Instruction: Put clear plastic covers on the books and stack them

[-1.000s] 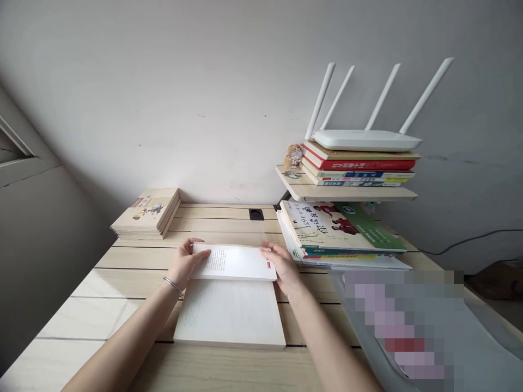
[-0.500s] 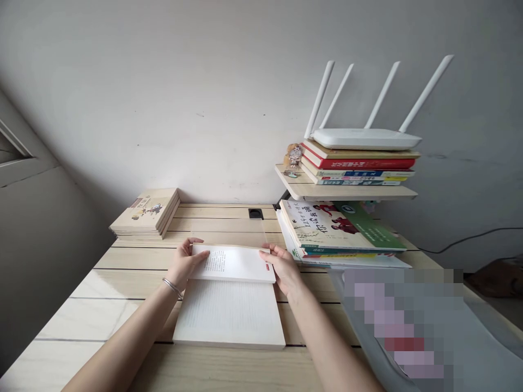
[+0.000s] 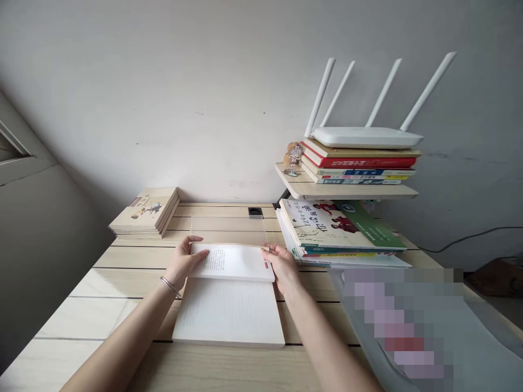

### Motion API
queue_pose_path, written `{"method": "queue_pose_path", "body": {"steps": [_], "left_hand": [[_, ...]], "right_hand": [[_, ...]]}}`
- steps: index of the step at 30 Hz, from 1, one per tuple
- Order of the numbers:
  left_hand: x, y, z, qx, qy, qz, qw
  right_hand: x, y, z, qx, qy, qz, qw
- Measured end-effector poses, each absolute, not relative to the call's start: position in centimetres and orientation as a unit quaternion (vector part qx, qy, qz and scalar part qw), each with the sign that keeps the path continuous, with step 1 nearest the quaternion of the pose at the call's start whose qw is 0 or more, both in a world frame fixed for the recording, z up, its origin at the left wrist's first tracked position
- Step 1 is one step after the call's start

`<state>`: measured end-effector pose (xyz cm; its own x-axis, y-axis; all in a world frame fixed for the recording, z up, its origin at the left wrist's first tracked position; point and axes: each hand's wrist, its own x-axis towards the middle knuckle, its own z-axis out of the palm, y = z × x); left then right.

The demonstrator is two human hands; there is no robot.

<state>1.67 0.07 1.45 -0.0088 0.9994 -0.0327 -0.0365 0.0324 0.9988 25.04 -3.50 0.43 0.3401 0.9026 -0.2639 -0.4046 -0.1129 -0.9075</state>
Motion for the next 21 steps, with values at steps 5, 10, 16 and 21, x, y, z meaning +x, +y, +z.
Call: {"method": "queue_pose_path", "body": {"steps": [5, 10, 16, 21], "left_hand": [[1.5, 0.0, 1.9, 0.498, 0.516, 0.498, 0.487], [1.5, 0.2, 2.0, 0.448, 0.507, 0.526, 0.516], [1.8, 0.0, 2.1, 0.413, 0.484, 0.561, 0.530], [1.9, -0.2, 2.0, 0.418, 0.475, 0.570, 0.524]], "right_hand": [[24.6, -3.5, 0.3, -0.532, -0.246, 0.496, 0.641], [24.2, -3.9, 0.9, -0.537, -0.282, 0.462, 0.647], [25.6, -4.0, 1.4, -0.549, -0.318, 0.527, 0.566], [26.3, -3.9, 1.5, -0.588, -0.321, 0.506, 0.543]]}}
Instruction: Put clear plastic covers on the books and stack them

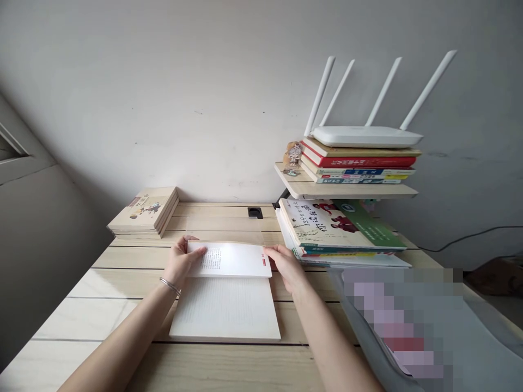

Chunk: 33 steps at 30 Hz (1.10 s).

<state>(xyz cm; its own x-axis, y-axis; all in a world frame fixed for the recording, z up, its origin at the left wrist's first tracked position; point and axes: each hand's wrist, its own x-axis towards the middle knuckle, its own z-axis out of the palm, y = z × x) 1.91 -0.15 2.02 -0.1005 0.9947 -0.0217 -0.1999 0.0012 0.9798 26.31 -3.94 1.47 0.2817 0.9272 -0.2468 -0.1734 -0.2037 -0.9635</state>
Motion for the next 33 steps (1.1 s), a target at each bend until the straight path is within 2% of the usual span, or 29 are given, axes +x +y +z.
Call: {"method": "queue_pose_path", "body": {"steps": [9, 14, 23, 33], "left_hand": [[1.8, -0.5, 2.3, 0.435, 0.469, 0.558, 0.528], [1.8, -0.7, 2.7, 0.433, 0.461, 0.564, 0.531], [1.9, -0.5, 2.4, 0.462, 0.460, 0.568, 0.502], [1.9, -0.7, 2.6, 0.468, 0.475, 0.558, 0.494]], "right_hand": [[26.3, -3.9, 1.4, -0.573, -0.315, 0.554, 0.516], [26.0, -3.7, 0.7, -0.582, -0.358, 0.473, 0.556], [25.5, -3.6, 0.3, -0.632, -0.400, 0.387, 0.539], [24.5, -3.3, -1.3, -0.658, -0.402, 0.301, 0.562]]}}
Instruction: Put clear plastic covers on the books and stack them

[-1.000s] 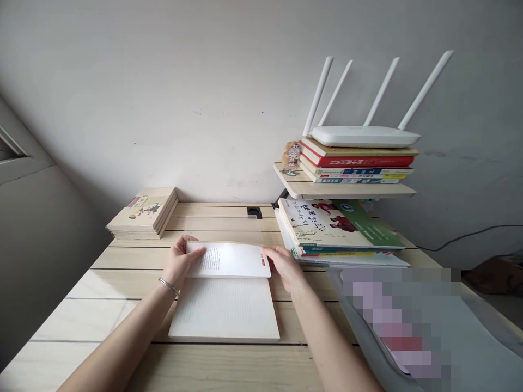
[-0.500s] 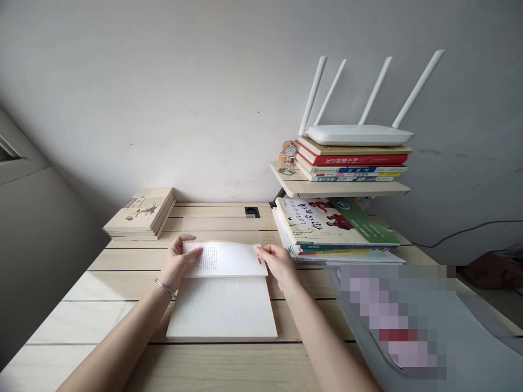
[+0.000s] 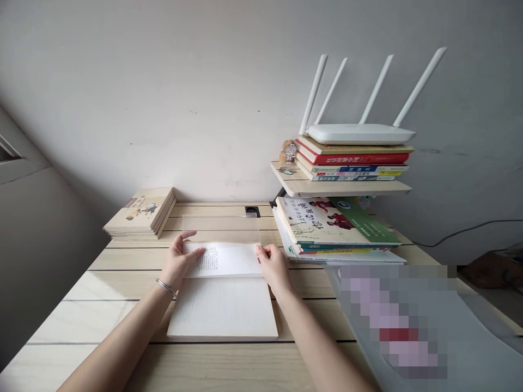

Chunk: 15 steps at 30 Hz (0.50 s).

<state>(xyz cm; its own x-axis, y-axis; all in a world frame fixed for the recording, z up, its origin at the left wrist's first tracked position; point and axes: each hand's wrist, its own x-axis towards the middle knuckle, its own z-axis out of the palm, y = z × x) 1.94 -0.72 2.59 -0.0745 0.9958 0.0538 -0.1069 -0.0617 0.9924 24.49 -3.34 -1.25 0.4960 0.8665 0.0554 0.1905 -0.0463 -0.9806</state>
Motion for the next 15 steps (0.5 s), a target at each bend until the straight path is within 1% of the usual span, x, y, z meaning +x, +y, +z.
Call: {"method": "queue_pose_path", "body": {"steps": [2, 4, 6, 9, 12, 15], "left_hand": [[1.9, -0.7, 2.5, 0.472, 0.477, 0.557, 0.489], [1.9, -0.6, 2.4, 0.470, 0.483, 0.556, 0.487], [1.9, -0.6, 2.4, 0.467, 0.488, 0.554, 0.488], [1.9, -0.6, 2.3, 0.460, 0.493, 0.554, 0.488], [1.9, -0.5, 2.2, 0.454, 0.495, 0.557, 0.490], [2.0, -0.5, 2.2, 0.449, 0.490, 0.552, 0.504]], "right_hand": [[24.5, -3.4, -0.8, -0.653, -0.379, 0.317, 0.573], [24.8, -3.6, 0.0, -0.640, -0.355, 0.370, 0.573], [25.5, -3.8, 1.0, -0.607, -0.351, 0.447, 0.555], [26.5, -4.2, 2.0, -0.535, -0.399, 0.547, 0.506], [27.0, -4.3, 2.2, -0.527, -0.447, 0.551, 0.468], [26.7, -4.1, 1.7, -0.560, -0.467, 0.493, 0.474]]}}
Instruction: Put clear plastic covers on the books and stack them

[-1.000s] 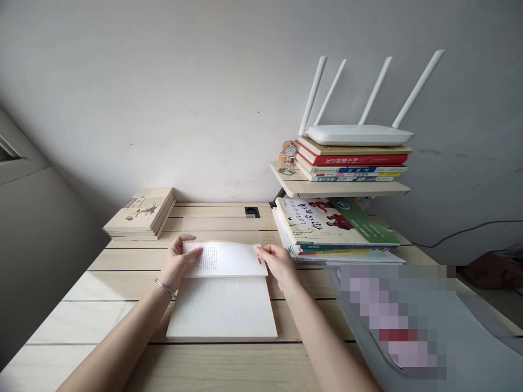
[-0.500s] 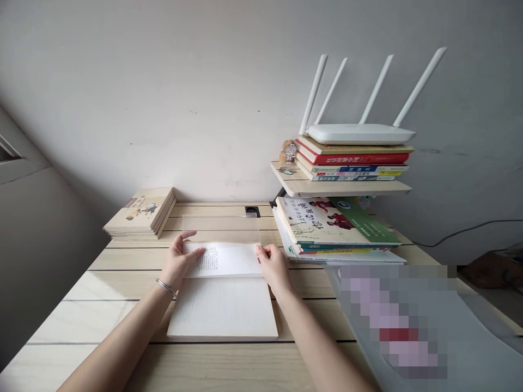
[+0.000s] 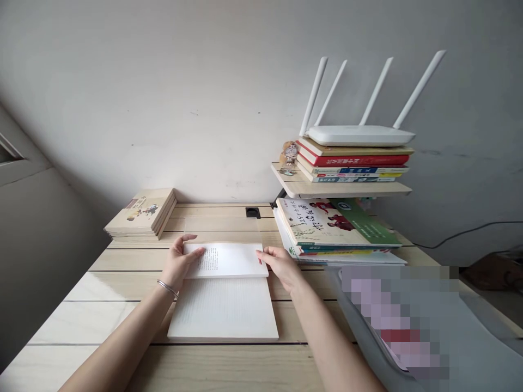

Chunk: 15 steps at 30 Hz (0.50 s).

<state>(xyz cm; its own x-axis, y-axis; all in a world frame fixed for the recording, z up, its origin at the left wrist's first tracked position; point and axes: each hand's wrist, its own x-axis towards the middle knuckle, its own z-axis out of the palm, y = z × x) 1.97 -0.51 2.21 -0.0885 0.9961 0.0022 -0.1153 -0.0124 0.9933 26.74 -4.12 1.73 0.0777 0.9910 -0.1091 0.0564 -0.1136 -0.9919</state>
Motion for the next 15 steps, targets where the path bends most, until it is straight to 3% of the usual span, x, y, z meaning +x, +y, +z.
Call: {"method": "queue_pose_path", "body": {"steps": [10, 15], "left_hand": [[0.4, -0.4, 3.5, 0.482, 0.469, 0.482, 0.561], [0.8, 0.3, 2.1, 0.438, 0.464, 0.528, 0.561]], "right_hand": [[25.2, -3.5, -0.5, -0.626, -0.470, 0.313, 0.537], [25.9, -3.8, 0.7, -0.563, -0.461, 0.445, 0.522]]}}
